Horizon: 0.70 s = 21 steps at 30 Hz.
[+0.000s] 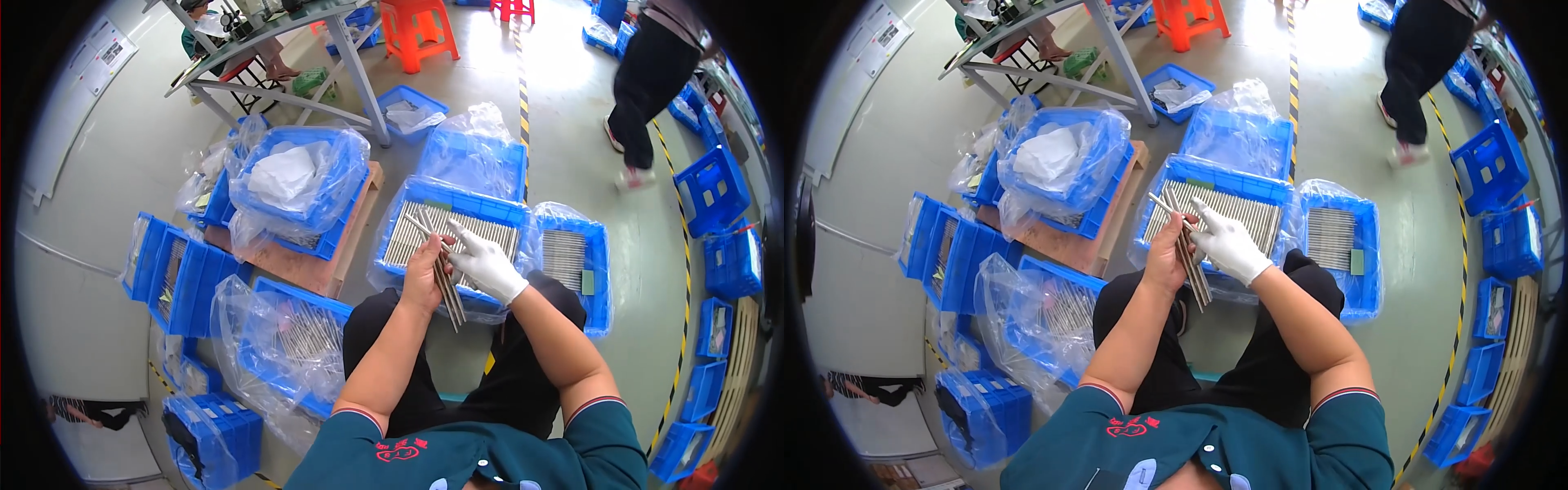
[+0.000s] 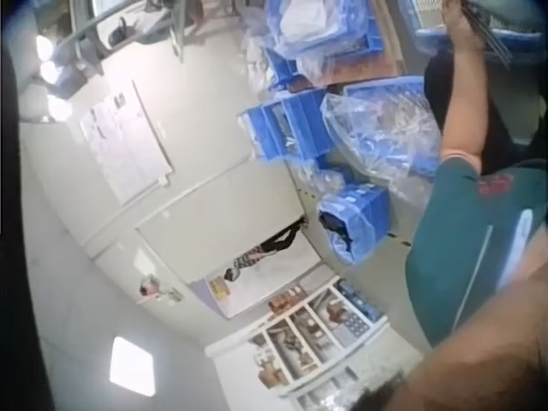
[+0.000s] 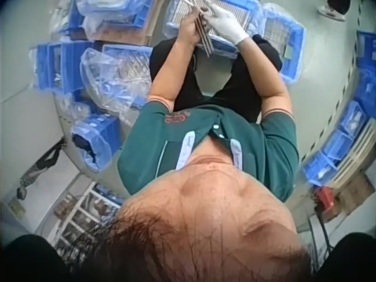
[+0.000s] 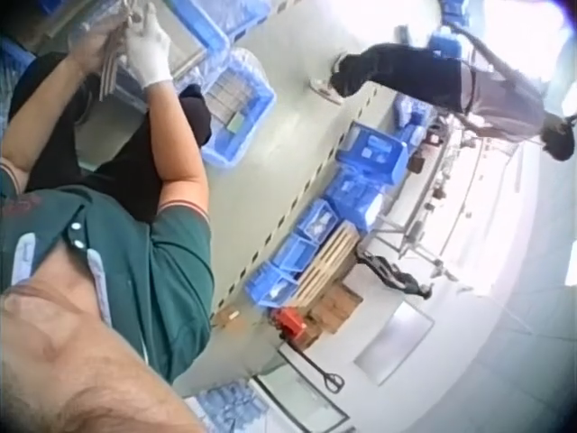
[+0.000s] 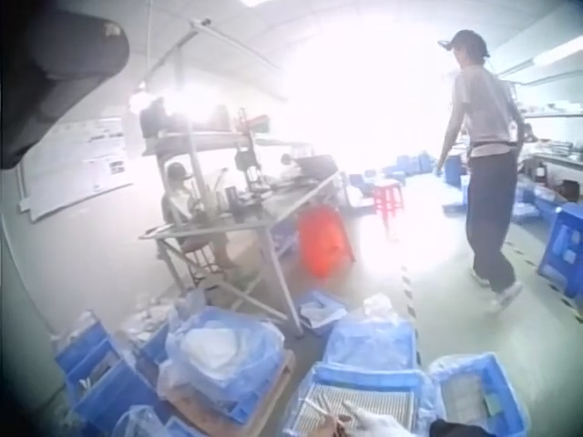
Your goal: Sorting and organizing thin metal rods into a slotted container for packaging or manufacturing.
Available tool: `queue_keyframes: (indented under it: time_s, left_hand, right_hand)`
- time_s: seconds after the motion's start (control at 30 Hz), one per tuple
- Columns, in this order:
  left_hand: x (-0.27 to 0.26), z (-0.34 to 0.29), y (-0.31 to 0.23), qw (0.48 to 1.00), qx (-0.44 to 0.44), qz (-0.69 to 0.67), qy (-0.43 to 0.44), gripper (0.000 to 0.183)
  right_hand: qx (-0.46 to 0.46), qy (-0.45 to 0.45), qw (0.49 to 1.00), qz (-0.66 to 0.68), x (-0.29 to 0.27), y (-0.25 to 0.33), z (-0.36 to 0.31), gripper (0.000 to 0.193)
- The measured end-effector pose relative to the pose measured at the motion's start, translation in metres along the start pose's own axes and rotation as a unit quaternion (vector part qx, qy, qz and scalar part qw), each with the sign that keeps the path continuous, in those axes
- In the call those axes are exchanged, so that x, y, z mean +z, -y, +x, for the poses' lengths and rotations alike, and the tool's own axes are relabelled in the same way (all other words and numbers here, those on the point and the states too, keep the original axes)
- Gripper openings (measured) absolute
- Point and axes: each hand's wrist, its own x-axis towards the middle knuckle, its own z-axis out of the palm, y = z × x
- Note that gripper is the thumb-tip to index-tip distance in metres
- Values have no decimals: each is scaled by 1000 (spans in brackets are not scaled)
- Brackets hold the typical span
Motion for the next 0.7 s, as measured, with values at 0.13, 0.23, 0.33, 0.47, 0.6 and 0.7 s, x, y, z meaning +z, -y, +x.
queue_keyframes:
  time_s: [0.13, 0.23, 0.33, 0.47, 0.6, 0.7]
  left_hand:
    - [-1, -1, -5, 1000, -18, 7, 22, 29]
    - [8, -10, -2, 997, -34, 65, 8, 30]
    - [12, -13, -2, 998, -46, 48, 14, 30]
    - [0, -6, -7, 998, -44, 40, -13, 25]
    - [4, -11, -6, 982, -98, 147, 62, 27]
    - [5, -11, 3, 981, -132, 132, 58, 28]
  right_hand:
    - [-97, -46, 993, 39, 9, -12, 1, 49]
    - [57, -16, 986, 153, 3, 18, 1, 51]
    - [149, 15, 957, 247, 2, 11, 1, 51]
    - [154, 43, 950, 268, -11, 10, 14, 49]
    - [198, 57, 965, 162, -27, 7, 26, 42]
    - [206, 57, 946, 243, -25, 11, 29, 34]
